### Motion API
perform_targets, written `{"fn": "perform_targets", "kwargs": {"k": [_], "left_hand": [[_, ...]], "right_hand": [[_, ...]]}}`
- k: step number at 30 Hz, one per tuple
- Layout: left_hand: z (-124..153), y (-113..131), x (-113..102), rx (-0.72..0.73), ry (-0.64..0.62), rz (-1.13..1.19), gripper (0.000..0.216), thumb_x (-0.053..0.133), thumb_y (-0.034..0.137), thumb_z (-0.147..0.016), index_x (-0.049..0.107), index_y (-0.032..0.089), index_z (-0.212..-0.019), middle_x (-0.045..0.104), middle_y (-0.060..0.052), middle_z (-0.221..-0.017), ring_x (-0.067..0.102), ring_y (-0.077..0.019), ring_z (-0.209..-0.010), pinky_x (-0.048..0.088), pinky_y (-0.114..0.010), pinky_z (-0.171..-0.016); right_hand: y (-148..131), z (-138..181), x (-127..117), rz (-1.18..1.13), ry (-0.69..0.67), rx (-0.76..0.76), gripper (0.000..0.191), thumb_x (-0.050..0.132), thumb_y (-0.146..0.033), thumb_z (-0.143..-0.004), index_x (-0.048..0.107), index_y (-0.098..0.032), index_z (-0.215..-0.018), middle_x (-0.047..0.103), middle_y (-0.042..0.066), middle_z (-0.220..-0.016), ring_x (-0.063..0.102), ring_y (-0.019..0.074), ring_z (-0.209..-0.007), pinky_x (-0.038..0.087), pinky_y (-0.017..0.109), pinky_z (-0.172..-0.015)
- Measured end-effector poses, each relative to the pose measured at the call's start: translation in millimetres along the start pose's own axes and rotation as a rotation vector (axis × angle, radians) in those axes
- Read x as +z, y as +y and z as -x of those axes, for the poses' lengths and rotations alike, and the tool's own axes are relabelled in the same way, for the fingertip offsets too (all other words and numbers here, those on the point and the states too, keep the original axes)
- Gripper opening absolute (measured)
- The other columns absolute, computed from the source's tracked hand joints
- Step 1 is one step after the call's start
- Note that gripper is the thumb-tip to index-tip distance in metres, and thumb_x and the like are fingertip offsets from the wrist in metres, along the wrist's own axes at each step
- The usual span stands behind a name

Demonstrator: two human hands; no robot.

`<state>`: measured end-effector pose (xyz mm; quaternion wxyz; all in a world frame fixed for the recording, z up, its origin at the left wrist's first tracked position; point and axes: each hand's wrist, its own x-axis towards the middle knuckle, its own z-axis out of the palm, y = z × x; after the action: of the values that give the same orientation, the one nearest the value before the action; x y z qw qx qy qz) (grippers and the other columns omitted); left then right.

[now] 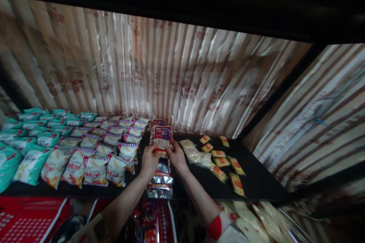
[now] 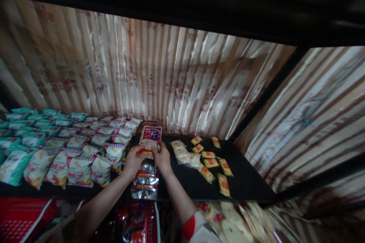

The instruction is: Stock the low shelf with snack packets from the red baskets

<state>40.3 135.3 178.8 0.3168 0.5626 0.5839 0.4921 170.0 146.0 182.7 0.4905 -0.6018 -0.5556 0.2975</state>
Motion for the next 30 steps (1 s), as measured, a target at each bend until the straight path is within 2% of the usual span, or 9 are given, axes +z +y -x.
{"fn": "perform_targets", "kwargs": {"k": [5,9,13,22,27,30], "left_hand": [[-29.9,9.3,12.1,-0.029,0.005,-0.107,0.027,0.052,0.007,-0.070,0.066,0.012,-0.093,0.062,-0.010,-0.101,0.059,-0.0171,-0.095,0.045,-0.029,-0.087],[-46.3,8.0,21.0,-0.033,0.004,-0.149,0.024,0.052,0.007,-0.071,0.067,0.013,-0.089,0.064,-0.009,-0.095,0.059,-0.0172,-0.092,0.045,-0.029,-0.087],[-56.9,3.2,28.0,-0.042,0.012,-0.178,0.025,0.050,0.005,-0.071,0.068,0.011,-0.087,0.064,-0.010,-0.093,0.060,-0.0170,-0.090,0.045,-0.027,-0.085],[-66.2,-6.0,34.2,-0.041,0.039,-0.210,0.025,0.051,0.004,-0.068,0.068,0.014,-0.083,0.065,-0.009,-0.094,0.058,-0.0177,-0.096,0.043,-0.028,-0.091],[-65.8,-10.6,37.5,-0.043,0.042,-0.200,0.025,0.051,0.007,-0.070,0.068,0.012,-0.088,0.064,-0.011,-0.097,0.059,-0.0180,-0.093,0.045,-0.028,-0.088],[-63.9,-12.0,39.3,-0.038,0.053,-0.189,0.026,0.049,0.007,-0.071,0.067,0.014,-0.089,0.064,-0.010,-0.097,0.059,-0.0182,-0.094,0.045,-0.030,-0.089]], "right_hand": [[2.2,-32.8,4.1,0.230,-0.021,-0.006,0.038,0.047,-0.031,-0.080,0.054,-0.016,-0.114,0.065,0.008,-0.104,0.061,0.0190,-0.092,0.046,0.030,-0.083],[5.6,-47.7,9.1,0.379,-0.014,-0.009,0.036,0.046,-0.031,-0.082,0.055,-0.017,-0.114,0.065,0.007,-0.102,0.061,0.0190,-0.092,0.045,0.029,-0.081],[10.0,-55.6,13.2,0.512,0.001,0.008,0.037,0.043,-0.033,-0.084,0.056,-0.016,-0.115,0.063,0.011,-0.106,0.059,0.0209,-0.097,0.043,0.029,-0.082],[11.6,-60.8,14.5,0.689,-0.030,0.029,0.038,0.041,-0.040,-0.086,0.061,-0.019,-0.110,0.062,0.010,-0.107,0.055,0.0236,-0.101,0.039,0.032,-0.086],[9.9,-68.7,18.5,0.759,0.037,-0.152,0.036,0.045,-0.035,-0.084,0.063,-0.016,-0.108,0.056,0.013,-0.120,0.046,0.0261,-0.113,0.032,0.037,-0.096],[10.2,-85.6,26.7,0.741,-0.048,-0.289,0.032,0.045,-0.027,-0.083,0.062,-0.017,-0.108,0.058,0.010,-0.119,0.044,0.0221,-0.117,0.026,0.038,-0.101]]}}
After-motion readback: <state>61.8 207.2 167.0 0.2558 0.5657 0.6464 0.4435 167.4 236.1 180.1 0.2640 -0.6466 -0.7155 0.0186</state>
